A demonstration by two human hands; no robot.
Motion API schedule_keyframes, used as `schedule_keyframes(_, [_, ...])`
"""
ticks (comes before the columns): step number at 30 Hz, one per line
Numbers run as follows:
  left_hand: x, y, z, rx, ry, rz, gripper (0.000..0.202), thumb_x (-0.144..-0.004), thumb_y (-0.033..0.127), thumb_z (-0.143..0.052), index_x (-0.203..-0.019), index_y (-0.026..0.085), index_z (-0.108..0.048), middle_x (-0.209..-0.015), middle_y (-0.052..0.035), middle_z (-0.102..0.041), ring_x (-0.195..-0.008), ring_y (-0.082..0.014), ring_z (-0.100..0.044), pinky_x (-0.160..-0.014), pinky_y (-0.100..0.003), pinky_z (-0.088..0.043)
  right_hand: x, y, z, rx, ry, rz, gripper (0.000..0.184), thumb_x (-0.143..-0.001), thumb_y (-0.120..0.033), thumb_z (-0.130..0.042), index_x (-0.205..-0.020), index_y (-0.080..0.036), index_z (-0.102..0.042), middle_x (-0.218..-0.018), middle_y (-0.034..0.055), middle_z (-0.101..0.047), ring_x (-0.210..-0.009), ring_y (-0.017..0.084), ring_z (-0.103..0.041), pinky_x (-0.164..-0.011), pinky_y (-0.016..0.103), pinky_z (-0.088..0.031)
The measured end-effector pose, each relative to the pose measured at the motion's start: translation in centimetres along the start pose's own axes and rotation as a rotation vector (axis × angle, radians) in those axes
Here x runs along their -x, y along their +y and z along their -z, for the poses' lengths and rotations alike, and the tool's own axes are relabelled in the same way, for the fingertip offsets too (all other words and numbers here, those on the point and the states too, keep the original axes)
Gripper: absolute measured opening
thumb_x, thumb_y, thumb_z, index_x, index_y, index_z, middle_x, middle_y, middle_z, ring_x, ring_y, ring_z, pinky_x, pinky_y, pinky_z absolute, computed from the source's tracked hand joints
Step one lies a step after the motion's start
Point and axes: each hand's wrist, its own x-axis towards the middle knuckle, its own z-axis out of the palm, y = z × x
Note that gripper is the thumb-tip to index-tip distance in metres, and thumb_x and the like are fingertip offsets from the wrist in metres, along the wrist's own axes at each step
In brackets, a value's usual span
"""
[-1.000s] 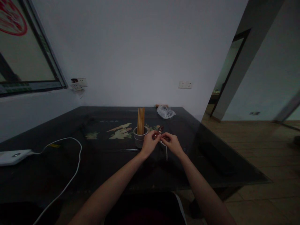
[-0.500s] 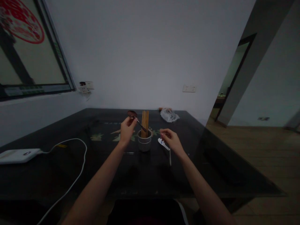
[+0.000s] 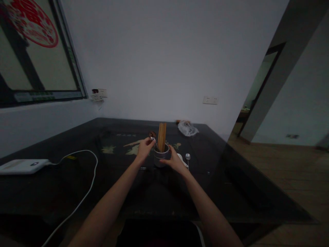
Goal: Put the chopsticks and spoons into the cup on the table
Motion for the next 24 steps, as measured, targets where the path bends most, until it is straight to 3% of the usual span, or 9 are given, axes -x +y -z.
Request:
schedule_keyframes(9, [-0.1,-1.0,-0.4,-0.119,-0.039,-0.027,0.022,-0.067,0.037,-0.06,-0.07,0.015,-0.061,-0.067,-0.0012,-0.06,-0.065,-0.0158,-0.055,-0.063,-0.026,-0.041,-0.3,1.1,-1.7,-0.117,0.033,0.066,0.087,-0.055,-0.026,-0.08,-0.129,-0.018,-0.036,-0.131,0.0137,-0.048,-0.123,0.026,-0.046,-0.106,0.041,-0.033])
schedule_keyframes(24, [-0.5,-3.5,-0.5,-0.32,-0.038,-0.084,0.018,-0.069,0.032,-0.058,-0.064,0.015,-0.059,-0.061,0.0013,-0.052,-0.062,-0.0139,-0.048,-0.057,-0.023,-0.036,-0.3,2.1,-1.9,-0.083,0.048,0.029,0.081,-0.061,-0.026,-0.075,-0.131,-0.02,-0.035,-0.127,0.0119,-0.052,-0.117,0.025,-0.051,-0.101,0.041,-0.039])
